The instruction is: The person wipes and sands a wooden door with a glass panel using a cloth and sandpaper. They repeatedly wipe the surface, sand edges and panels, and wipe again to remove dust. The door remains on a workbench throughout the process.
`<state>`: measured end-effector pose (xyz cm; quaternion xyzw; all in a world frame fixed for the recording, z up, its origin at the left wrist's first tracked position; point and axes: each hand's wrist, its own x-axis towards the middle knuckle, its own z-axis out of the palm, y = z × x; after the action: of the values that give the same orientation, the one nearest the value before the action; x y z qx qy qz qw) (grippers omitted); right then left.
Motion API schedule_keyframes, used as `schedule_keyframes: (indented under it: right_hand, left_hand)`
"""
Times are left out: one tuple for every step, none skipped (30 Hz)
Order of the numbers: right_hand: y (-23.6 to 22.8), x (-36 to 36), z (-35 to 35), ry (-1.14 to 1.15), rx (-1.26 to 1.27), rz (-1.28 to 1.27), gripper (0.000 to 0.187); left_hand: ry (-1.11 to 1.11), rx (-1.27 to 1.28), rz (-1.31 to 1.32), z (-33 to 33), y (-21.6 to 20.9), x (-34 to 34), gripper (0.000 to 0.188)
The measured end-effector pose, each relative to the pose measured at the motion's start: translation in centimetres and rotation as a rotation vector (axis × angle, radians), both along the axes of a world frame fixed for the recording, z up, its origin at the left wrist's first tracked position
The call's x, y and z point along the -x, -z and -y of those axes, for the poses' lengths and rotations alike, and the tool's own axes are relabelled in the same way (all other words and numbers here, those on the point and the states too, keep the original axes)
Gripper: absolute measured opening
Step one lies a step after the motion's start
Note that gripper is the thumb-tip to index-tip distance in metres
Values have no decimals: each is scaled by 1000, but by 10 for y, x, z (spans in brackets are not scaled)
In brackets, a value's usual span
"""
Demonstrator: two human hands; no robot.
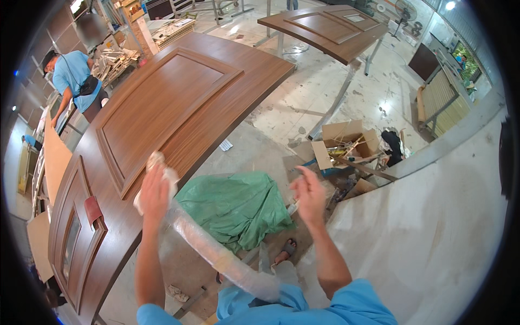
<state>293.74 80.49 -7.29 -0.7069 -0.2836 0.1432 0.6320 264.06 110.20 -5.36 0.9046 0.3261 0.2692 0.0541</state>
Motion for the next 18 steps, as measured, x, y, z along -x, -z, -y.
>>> schedule_keyframes:
  right_hand:
    - [7,-4,-21,-13,-10,58,31]
    - [10,-2,-42,-28,-22,114,31]
    - [13,4,-61,-60,-38,184,31]
    - [14,12,-79,-96,-66,246,32]
    - [14,22,-101,-132,-87,308,33]
    - [14,30,-122,-165,-128,356,35]
    - [14,36,-141,-183,-181,399,35]
    - [15,43,-159,-194,-248,435,35]
    - [16,48,-173,-219,-243,423,33]
    - [17,52,-188,-235,-246,413,32]
    - [18,49,-203,-241,-254,424,31]
    - [20,46,-213,-229,-212,440,30]
    - [22,45,-220,-224,-163,450,28]
    - [23,43,-225,-234,-84,442,27]
    - [25,41,-228,-240,-124,470,25]
    - [25,38,-229,-251,-142,478,24]
    - [25,35,-230,-273,-147,469,22]
    - [25,33,-231,-221,-160,491,22]
  left_hand:
    - [-173,93,-41,5,-2,12,41]
    - [-176,92,5,7,-2,18,41]
    - [-250,132,15,10,-3,20,41]
    - [-247,128,33,11,-3,18,41]
    - [-331,151,21,11,-4,15,41]
    - [-335,129,18,11,-4,10,41]
    - [-334,112,15,11,-5,7,40]
    - [-331,95,15,11,-6,5,40]
    - [-314,69,15,11,-6,4,40]
    - [-289,40,20,12,-7,5,40]
    - [-285,40,45,12,-8,5,40]
    - [-265,13,42,12,-8,6,40]
    - [-284,31,35,12,-7,8,41]
    - [-313,58,27,13,-7,9,41]
    - [-297,26,16,13,-6,9,44]
    - [-307,28,0,14,-4,9,44]
    - [-300,12,-7,14,-4,8,45]
    - [-281,-28,11,14,-4,7,45]
